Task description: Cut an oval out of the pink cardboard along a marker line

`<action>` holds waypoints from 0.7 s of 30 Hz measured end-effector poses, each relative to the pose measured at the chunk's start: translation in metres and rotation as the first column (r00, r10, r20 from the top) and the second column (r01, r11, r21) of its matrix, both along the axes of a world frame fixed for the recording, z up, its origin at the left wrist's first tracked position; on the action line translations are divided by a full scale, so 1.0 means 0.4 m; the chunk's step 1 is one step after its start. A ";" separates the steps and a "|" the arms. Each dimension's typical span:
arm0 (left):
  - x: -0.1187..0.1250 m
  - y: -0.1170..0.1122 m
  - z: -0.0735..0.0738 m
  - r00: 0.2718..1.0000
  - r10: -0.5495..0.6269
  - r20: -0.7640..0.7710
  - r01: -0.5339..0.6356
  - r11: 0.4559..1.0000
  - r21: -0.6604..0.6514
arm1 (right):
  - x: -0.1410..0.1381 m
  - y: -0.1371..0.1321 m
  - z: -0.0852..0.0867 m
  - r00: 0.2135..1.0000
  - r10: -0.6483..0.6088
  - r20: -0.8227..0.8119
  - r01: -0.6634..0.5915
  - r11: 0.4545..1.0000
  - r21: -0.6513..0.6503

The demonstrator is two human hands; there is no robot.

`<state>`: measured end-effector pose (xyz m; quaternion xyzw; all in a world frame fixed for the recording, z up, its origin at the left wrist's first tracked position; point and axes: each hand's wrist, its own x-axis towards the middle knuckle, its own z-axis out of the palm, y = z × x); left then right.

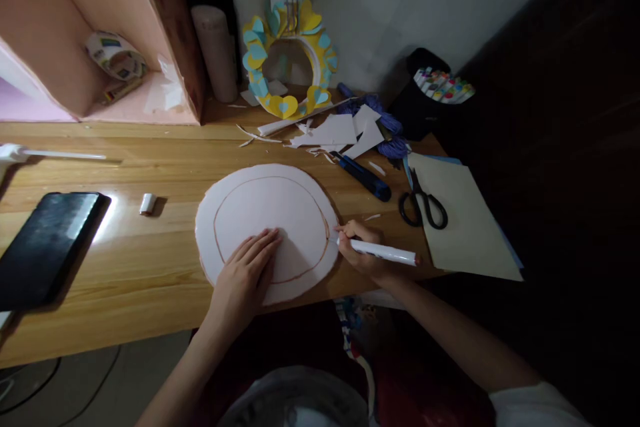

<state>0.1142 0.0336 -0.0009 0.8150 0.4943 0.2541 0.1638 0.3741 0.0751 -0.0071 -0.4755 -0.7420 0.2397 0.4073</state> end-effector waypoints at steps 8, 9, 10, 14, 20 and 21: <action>0.000 -0.001 0.000 1.000 0.001 0.006 -0.001 1.000 -0.011 | -0.011 -0.010 0.006 0.996 0.089 0.022 -0.092 0.979 0.181; -0.001 -0.001 0.000 1.000 0.002 0.003 -0.002 1.000 -0.011 | -0.012 -0.012 0.003 0.994 0.105 0.023 -0.107 0.974 0.198; -0.001 -0.001 0.000 1.000 0.004 0.001 -0.004 1.000 -0.009 | -0.013 -0.015 0.000 0.992 0.121 0.025 -0.123 0.969 0.214; 0.000 -0.001 0.001 1.000 0.003 -0.008 -0.003 1.000 -0.004 | -0.010 -0.021 -0.012 0.986 0.164 0.044 -0.169 0.951 0.258; 0.002 -0.001 0.004 1.000 0.001 -0.013 -0.001 1.000 -0.009 | -0.007 -0.021 -0.024 0.979 0.188 0.081 -0.204 0.928 0.311; 0.002 -0.001 0.005 1.000 0.000 -0.012 0.000 1.000 -0.011 | -0.009 -0.022 -0.027 0.974 0.207 0.090 -0.225 0.920 0.321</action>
